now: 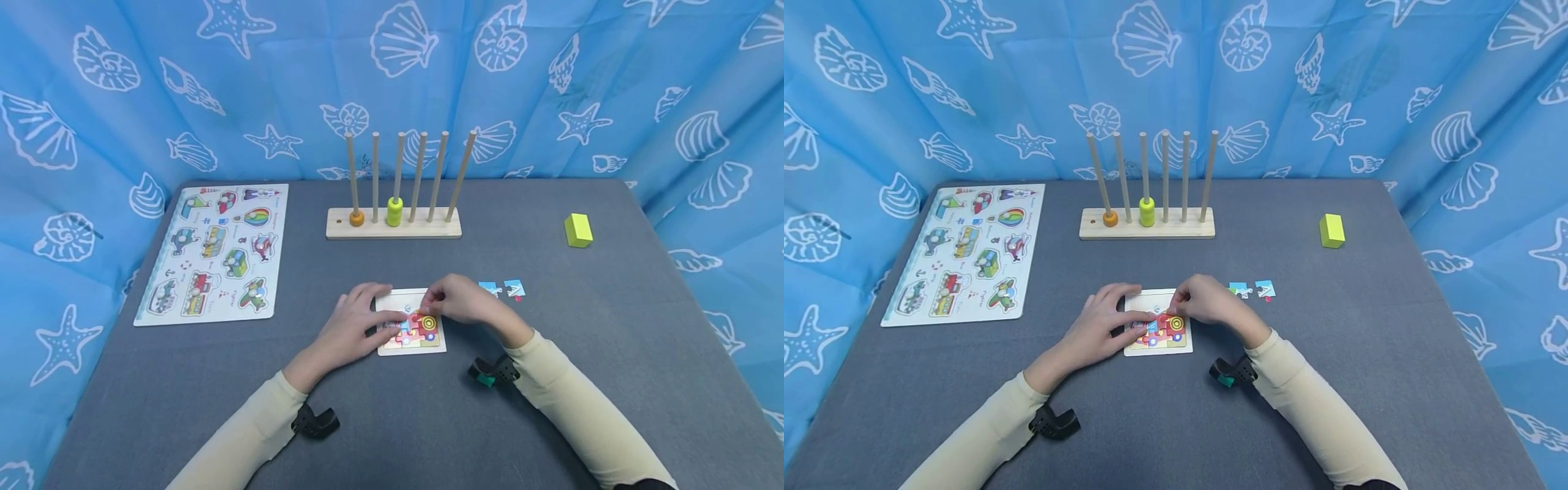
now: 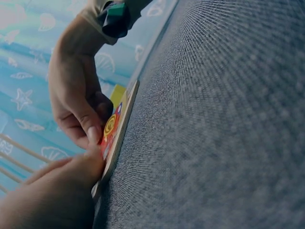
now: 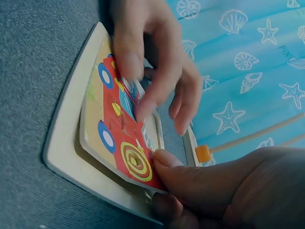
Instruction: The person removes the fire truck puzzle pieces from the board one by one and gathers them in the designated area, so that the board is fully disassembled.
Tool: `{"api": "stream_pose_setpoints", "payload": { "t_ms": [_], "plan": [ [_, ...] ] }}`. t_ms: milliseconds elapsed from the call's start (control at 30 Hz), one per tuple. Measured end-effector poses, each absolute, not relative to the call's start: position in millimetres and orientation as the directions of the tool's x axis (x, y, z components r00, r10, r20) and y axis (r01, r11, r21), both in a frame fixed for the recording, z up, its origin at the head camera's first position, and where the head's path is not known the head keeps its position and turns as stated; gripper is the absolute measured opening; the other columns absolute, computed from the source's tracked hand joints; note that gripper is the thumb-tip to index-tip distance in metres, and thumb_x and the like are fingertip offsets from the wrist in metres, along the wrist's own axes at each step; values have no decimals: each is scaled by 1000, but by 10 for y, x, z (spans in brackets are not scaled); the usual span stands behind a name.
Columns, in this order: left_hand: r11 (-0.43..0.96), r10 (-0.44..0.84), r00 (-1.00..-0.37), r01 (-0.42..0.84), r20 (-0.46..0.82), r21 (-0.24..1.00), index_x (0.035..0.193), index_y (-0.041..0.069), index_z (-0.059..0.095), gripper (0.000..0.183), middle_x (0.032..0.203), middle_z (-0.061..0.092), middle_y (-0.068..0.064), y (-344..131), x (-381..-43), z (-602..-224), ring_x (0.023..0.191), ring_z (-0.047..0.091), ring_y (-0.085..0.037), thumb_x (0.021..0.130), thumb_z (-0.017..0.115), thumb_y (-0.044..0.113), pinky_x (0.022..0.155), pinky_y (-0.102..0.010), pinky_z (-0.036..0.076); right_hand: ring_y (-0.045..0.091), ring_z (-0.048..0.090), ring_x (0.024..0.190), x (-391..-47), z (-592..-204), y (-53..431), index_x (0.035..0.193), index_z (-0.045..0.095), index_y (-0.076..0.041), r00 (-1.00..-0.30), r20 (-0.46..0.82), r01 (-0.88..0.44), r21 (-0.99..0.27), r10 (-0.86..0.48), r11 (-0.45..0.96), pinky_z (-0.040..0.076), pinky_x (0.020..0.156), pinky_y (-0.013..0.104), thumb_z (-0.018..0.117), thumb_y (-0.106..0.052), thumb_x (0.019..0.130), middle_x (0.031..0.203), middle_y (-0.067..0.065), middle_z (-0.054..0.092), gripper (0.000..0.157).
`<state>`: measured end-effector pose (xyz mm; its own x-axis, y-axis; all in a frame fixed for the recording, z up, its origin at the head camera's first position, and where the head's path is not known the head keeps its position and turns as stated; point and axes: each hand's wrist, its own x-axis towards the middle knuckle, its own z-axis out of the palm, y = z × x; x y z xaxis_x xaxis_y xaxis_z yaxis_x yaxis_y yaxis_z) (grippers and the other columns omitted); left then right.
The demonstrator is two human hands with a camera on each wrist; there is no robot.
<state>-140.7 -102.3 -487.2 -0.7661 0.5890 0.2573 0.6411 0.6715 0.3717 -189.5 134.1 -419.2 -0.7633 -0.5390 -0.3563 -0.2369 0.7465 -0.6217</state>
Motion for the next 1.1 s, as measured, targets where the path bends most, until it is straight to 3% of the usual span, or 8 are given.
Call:
{"api": "stream_pose_setpoints", "payload": {
  "t_ms": [200,433,633,933,1100],
  "plan": [
    [568,738,-619,784,267,250,130,45,56,38,136,49,1,-1033,-1392,-4850,123,43,-19,94,47,56,86,-44,39,11,46,65,-1924,-4175,1339,82,72,-9,-750,-366,-236,-630,-551,740,35,61,26,67,-13,89,69,-4,59,10],
    [567,803,-571,820,172,76,144,45,37,56,137,49,0,-956,-1307,-4797,117,45,-18,93,30,68,84,-40,40,11,45,61,-1928,-4167,1286,77,70,-8,-750,-356,-292,-578,-557,762,34,59,25,66,-10,89,65,-4,55,13],
    [582,795,-581,812,175,48,144,44,37,57,132,50,-2,-898,-1253,-4794,108,44,-19,93,33,68,81,-41,39,11,45,60,-1923,-4132,1208,73,68,-8,-761,-387,-284,-523,-521,804,35,59,24,65,-9,87,63,-5,53,14],
    [622,762,-635,773,128,129,143,45,39,54,137,46,-2,-884,-1219,-4799,124,36,-20,94,29,67,89,-45,36,12,43,57,-1915,-4089,1145,67,63,-9,-762,-433,-265,-471,-482,841,32,55,24,61,-4,84,62,-4,49,18],
    [640,750,-650,759,120,117,141,45,41,53,135,47,-2,-867,-1206,-4783,125,36,-20,94,29,67,91,-47,35,12,44,60,-1905,-4088,1131,71,63,-10,-764,-461,-221,-470,-452,854,32,56,24,61,-5,87,65,-3,51,16]
  ]
}}
